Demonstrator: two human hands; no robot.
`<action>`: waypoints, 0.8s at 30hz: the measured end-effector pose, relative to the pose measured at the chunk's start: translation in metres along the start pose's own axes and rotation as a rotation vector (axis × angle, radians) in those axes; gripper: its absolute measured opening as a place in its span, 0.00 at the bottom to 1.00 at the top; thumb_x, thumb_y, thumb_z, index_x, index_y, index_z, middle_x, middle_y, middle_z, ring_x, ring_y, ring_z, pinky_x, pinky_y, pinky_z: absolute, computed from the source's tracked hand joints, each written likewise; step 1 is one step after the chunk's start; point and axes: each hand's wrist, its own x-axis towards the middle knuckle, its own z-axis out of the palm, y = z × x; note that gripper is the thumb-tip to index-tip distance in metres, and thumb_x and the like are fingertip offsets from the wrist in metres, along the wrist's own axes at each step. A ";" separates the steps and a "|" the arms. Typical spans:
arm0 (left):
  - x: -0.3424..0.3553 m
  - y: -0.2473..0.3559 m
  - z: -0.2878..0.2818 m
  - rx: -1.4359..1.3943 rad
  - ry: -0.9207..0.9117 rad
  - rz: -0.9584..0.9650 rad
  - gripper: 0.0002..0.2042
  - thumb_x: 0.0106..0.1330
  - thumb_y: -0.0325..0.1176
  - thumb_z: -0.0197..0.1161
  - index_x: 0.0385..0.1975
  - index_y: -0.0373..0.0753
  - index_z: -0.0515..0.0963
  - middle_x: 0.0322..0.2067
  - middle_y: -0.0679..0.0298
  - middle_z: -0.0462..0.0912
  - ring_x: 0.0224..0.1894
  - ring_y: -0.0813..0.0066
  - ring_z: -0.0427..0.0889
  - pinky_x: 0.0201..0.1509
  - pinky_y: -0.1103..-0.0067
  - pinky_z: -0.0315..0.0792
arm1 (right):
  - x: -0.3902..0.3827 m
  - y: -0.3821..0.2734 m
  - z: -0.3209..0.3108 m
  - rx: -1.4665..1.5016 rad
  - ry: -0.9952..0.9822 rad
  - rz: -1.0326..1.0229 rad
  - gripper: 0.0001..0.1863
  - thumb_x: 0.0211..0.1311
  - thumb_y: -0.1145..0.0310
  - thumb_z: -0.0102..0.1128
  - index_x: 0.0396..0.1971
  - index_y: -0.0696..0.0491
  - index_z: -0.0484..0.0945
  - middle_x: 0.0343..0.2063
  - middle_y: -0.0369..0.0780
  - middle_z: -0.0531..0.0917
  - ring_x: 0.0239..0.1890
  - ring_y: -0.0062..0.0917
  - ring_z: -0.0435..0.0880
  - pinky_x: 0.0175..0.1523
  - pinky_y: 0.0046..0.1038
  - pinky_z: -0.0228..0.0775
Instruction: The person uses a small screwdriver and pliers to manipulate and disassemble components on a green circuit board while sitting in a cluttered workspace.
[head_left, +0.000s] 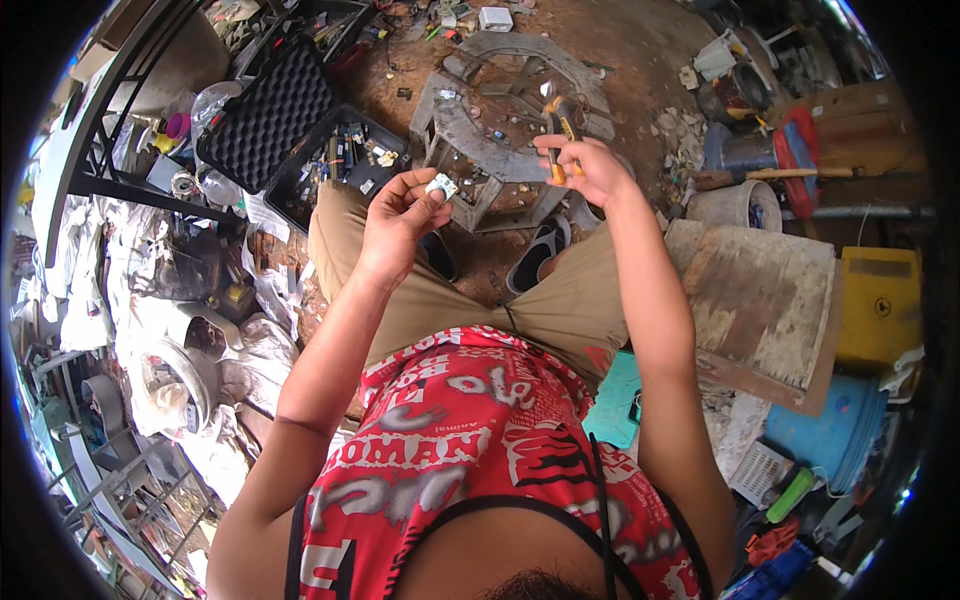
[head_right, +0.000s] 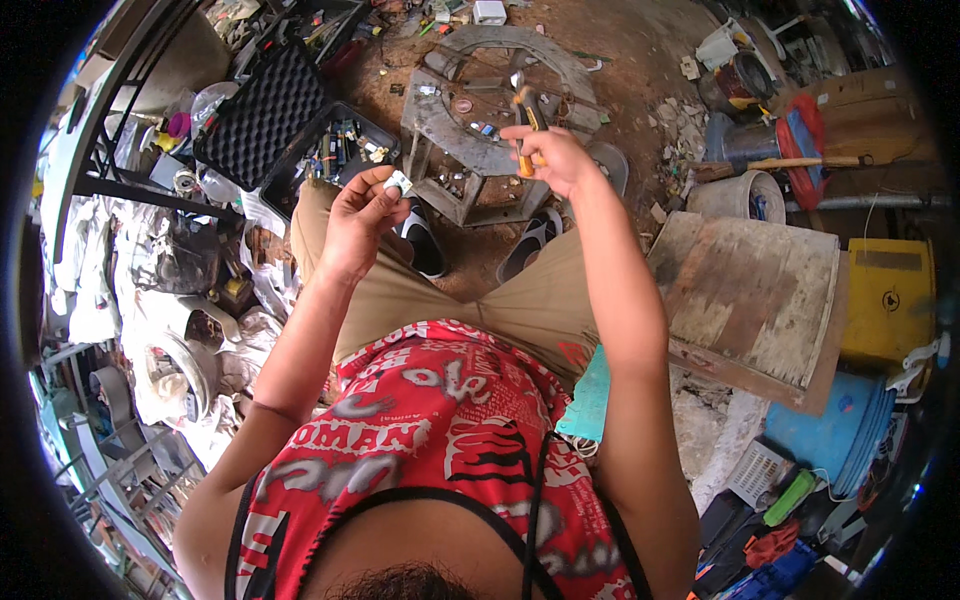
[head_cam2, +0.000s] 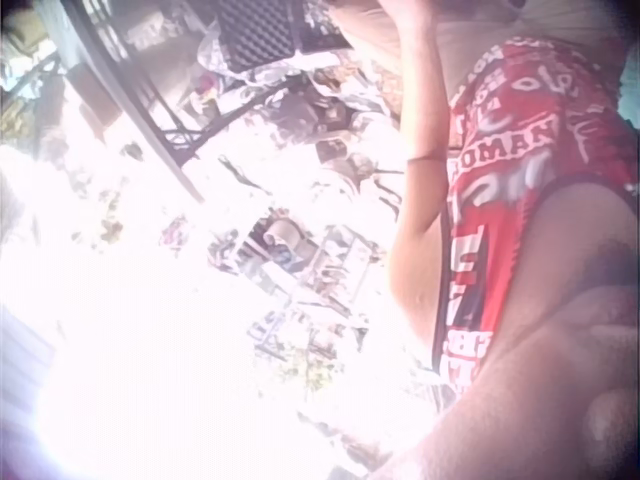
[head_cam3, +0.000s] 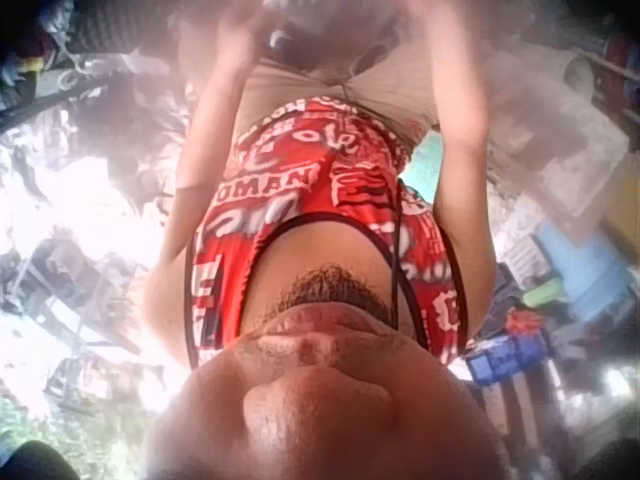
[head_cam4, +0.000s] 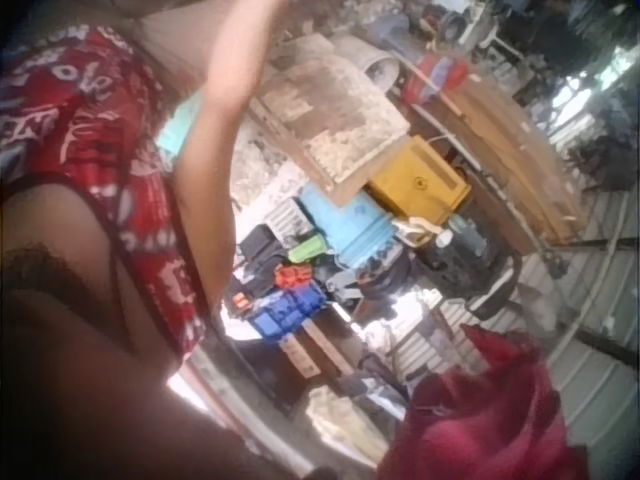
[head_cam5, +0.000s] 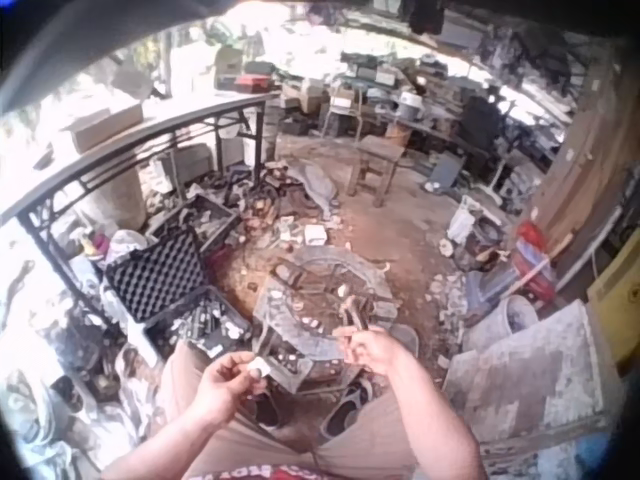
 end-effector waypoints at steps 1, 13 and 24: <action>0.000 0.002 -0.001 -0.007 0.004 0.003 0.13 0.67 0.24 0.59 0.50 0.37 0.73 0.34 0.67 0.82 0.33 0.78 0.82 0.41 0.80 0.78 | 0.012 0.003 -0.009 0.038 -0.058 0.151 0.29 0.47 0.71 0.50 0.55 0.57 0.75 0.56 0.48 0.71 0.56 0.34 0.72 0.60 0.41 0.66; 0.008 -0.013 -0.017 -0.020 0.092 -0.045 0.11 0.67 0.26 0.60 0.47 0.37 0.74 0.33 0.67 0.81 0.33 0.78 0.81 0.41 0.80 0.78 | 0.018 0.068 0.013 -0.518 0.126 0.084 0.16 0.49 0.71 0.57 0.41 0.55 0.81 0.43 0.36 0.80 0.39 0.16 0.76 0.40 0.21 0.70; 0.039 -0.025 -0.010 0.070 0.075 -0.085 0.12 0.66 0.28 0.63 0.47 0.35 0.73 0.34 0.67 0.80 0.34 0.79 0.81 0.43 0.81 0.78 | 0.067 0.110 0.017 -1.300 0.453 -0.392 0.26 0.54 0.62 0.66 0.52 0.57 0.72 0.61 0.48 0.65 0.61 0.45 0.65 0.64 0.43 0.60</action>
